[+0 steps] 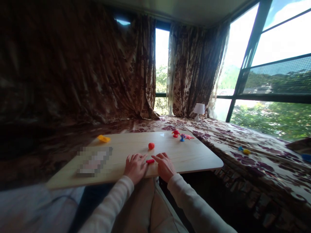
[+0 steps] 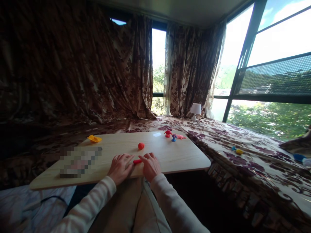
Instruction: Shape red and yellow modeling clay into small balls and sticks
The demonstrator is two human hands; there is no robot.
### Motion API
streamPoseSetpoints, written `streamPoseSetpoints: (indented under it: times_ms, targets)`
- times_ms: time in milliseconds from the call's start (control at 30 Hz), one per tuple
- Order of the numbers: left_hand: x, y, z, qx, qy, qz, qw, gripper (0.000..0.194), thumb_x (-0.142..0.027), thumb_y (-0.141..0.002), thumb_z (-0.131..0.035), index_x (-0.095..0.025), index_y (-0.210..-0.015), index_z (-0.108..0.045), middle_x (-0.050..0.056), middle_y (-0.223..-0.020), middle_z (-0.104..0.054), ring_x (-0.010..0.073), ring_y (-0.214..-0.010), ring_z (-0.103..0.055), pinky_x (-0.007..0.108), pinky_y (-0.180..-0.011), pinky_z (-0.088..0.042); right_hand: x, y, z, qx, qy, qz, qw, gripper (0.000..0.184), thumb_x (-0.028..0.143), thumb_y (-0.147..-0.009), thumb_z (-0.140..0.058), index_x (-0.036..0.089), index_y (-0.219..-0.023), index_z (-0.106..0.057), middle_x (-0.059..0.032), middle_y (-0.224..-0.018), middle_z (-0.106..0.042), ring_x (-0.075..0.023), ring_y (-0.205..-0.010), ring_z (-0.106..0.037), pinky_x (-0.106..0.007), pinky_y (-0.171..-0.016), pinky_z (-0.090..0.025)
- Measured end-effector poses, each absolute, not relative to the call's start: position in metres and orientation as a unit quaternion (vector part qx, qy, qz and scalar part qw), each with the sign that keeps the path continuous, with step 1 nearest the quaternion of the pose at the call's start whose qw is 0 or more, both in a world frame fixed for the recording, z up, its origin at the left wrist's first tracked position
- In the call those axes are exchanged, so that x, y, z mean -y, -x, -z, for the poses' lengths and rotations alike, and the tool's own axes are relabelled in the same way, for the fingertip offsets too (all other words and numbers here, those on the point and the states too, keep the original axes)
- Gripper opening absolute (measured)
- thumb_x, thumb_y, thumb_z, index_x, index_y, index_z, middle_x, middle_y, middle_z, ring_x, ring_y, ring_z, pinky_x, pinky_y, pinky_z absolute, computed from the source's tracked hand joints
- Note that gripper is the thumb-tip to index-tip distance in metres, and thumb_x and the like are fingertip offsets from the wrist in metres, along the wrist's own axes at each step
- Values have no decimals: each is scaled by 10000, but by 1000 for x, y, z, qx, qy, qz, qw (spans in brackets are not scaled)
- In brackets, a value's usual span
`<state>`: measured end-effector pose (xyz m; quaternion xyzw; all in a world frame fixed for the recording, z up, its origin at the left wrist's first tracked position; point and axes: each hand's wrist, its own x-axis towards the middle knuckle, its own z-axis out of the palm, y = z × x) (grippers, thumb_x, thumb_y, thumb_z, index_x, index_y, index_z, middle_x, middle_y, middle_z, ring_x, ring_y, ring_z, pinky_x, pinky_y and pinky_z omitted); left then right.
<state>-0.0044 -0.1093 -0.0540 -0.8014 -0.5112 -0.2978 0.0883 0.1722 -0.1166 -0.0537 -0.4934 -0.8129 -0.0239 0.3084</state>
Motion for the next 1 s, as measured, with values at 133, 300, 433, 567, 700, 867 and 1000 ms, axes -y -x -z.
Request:
streamPoseSetpoints:
  times_ms: [133, 300, 433, 567, 700, 867, 1000]
  targets:
    - [103, 12, 55, 551, 769, 321, 48, 302, -294, -765, -540, -226, -1035, -655, 65, -1023, -635, 227, -969, -546, 409, -909, -389, 118, -168, 49, 837, 475, 36, 269, 481, 65, -782, -471, 327, -1169, -582, -38, -975, -591, -189, -959, -433, -289, -809, -380]
    - [100, 12, 59, 556, 761, 334, -3, 235, -241, -770, -526, -215, -941, -686, 50, -951, -666, 206, -935, -559, 367, -877, -421, 118, -165, 47, 842, 483, 47, 238, 441, 106, -799, -498, 376, -1135, -594, -35, -986, -570, -199, -980, -414, -296, -780, -350]
    - [100, 11, 62, 562, 750, 347, -15, 219, -219, -785, -515, -199, -912, -692, 50, -921, -678, 196, -927, -565, 350, -868, -433, 118, -164, 46, 843, 477, 59, 239, 438, 119, -809, -501, 370, -1161, -573, -40, -983, -557, -203, -961, -409, -301, -753, -328]
    - [101, 12, 61, 557, 752, 352, -13, 217, -186, -789, -503, -197, -889, -696, 48, -905, -687, 188, -906, -576, 336, -856, -441, 119, -162, 45, 843, 477, 87, 235, 403, 150, -828, -500, 346, -1174, -565, -48, -928, -543, -204, -904, -408, -320, -742, -302]
    - [102, 12, 60, 560, 751, 351, -18, 216, -179, -788, -507, -193, -894, -696, 47, -921, -689, 187, -918, -576, 334, -867, -435, 119, -157, 44, 851, 471, 86, 217, 368, 156, -828, -506, 334, -1138, -593, -47, -888, -537, -203, -889, -404, -321, -740, -289]
    - [102, 11, 60, 566, 746, 350, -22, 210, -175, -782, -518, -206, -888, -696, 36, -915, -690, 182, -919, -574, 330, -867, -431, 118, -155, 38, 864, 465, 84, 173, 366, 140, -822, -497, 324, -1121, -602, -52, -895, -550, -205, -893, -411, -318, -721, -288]
    - [101, 12, 61, 561, 747, 356, -18, 203, -178, -783, -517, -197, -871, -699, 43, -893, -691, 188, -904, -577, 337, -854, -435, 117, -158, 35, 868, 462, 83, 162, 425, 112, -799, -493, 323, -1159, -574, -49, -887, -572, -201, -873, -431, -309, -707, -293]
